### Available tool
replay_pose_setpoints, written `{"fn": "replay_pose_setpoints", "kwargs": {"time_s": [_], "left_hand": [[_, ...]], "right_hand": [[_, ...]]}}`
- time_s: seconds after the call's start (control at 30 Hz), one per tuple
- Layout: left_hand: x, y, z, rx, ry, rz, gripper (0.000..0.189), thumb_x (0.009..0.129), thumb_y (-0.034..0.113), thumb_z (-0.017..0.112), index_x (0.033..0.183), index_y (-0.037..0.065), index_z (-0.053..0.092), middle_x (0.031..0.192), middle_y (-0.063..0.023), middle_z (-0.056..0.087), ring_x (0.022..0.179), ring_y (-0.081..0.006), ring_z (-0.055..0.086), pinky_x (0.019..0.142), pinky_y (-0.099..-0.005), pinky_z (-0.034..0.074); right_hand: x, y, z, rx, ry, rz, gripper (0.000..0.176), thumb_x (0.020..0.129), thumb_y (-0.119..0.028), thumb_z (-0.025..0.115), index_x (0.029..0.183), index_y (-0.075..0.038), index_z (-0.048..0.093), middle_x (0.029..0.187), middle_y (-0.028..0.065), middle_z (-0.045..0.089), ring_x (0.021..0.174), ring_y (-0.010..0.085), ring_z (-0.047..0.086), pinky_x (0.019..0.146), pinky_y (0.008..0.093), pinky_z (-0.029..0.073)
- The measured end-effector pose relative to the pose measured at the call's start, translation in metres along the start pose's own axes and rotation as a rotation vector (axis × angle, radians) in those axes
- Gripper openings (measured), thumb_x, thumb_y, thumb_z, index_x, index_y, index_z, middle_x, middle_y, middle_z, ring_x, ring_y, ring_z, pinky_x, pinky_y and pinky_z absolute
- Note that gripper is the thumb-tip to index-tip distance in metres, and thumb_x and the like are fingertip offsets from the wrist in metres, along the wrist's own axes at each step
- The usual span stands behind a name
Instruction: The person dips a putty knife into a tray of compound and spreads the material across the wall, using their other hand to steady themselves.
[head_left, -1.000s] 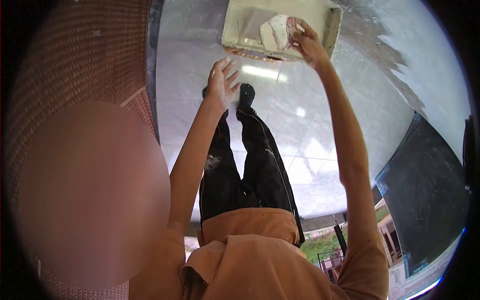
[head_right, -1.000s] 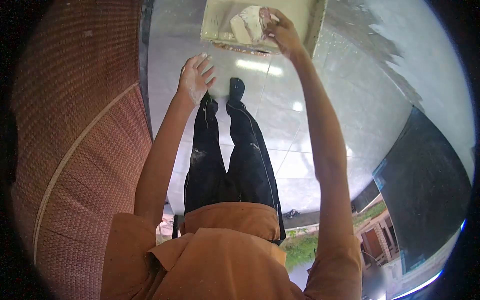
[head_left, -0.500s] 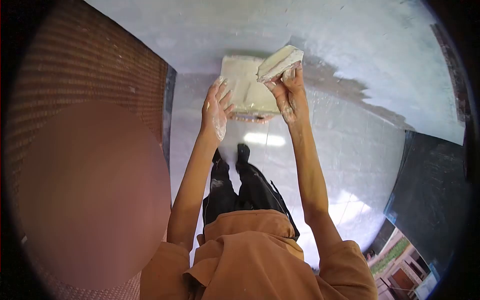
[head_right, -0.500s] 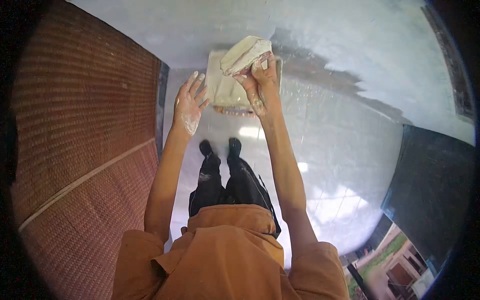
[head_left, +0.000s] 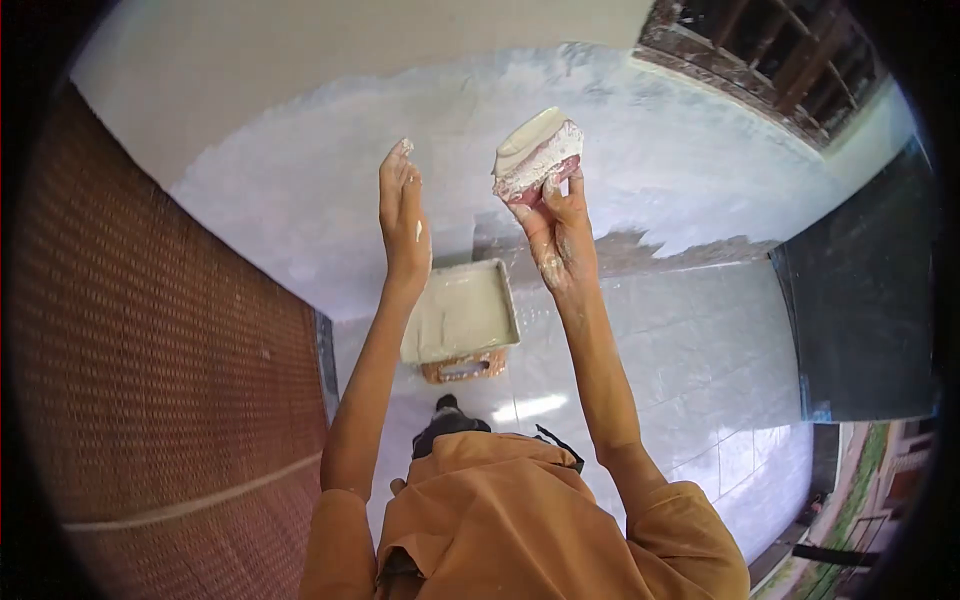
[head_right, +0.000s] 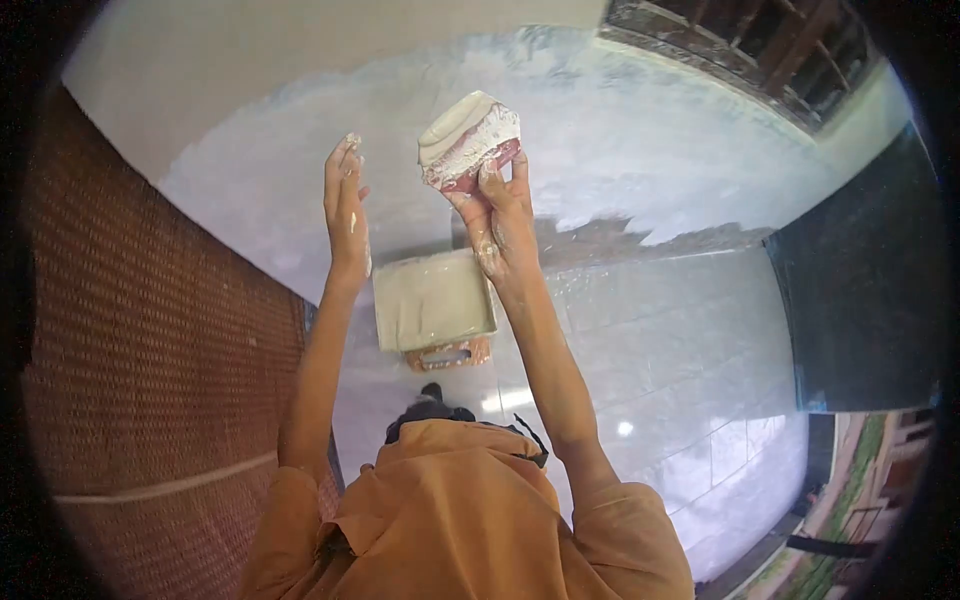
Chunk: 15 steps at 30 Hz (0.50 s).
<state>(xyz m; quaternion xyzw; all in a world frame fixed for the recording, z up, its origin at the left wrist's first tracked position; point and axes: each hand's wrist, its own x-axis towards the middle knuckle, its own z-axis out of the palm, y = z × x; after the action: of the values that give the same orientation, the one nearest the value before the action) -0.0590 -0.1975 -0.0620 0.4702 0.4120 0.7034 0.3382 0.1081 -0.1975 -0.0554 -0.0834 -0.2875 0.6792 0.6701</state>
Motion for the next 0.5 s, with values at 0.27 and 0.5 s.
{"fn": "replay_pose_setpoints", "kwargs": {"time_s": [0.27, 0.5], "left_hand": [[0.044, -0.016, 0.057, 0.451, -0.147, 0.505, 0.042, 0.093, 0.014, 0.047, 0.134, 0.004, 0.044, 0.138, -0.0166, 0.045, 0.132, -0.0358, 0.036, 0.106, -0.0433, 0.029], [0.077, -0.045, 0.102, 0.671, -0.193, 0.755, 0.047, 0.087, 0.015, 0.051, 0.133, 0.006, 0.046, 0.141, -0.0133, 0.044, 0.136, -0.0388, 0.029, 0.106, -0.0498, 0.022]], "right_hand": [[0.016, -0.047, -0.014, -0.060, 0.142, -0.237, 0.044, 0.096, -0.005, 0.048, 0.137, -0.005, 0.034, 0.130, 0.0115, 0.047, 0.116, 0.0237, 0.053, 0.099, 0.0432, 0.048], [0.058, -0.075, -0.060, -0.184, 0.251, -0.503, 0.037, 0.096, -0.007, 0.050, 0.132, -0.002, 0.041, 0.126, 0.0101, 0.052, 0.111, 0.0211, 0.056, 0.094, 0.0369, 0.052]]}}
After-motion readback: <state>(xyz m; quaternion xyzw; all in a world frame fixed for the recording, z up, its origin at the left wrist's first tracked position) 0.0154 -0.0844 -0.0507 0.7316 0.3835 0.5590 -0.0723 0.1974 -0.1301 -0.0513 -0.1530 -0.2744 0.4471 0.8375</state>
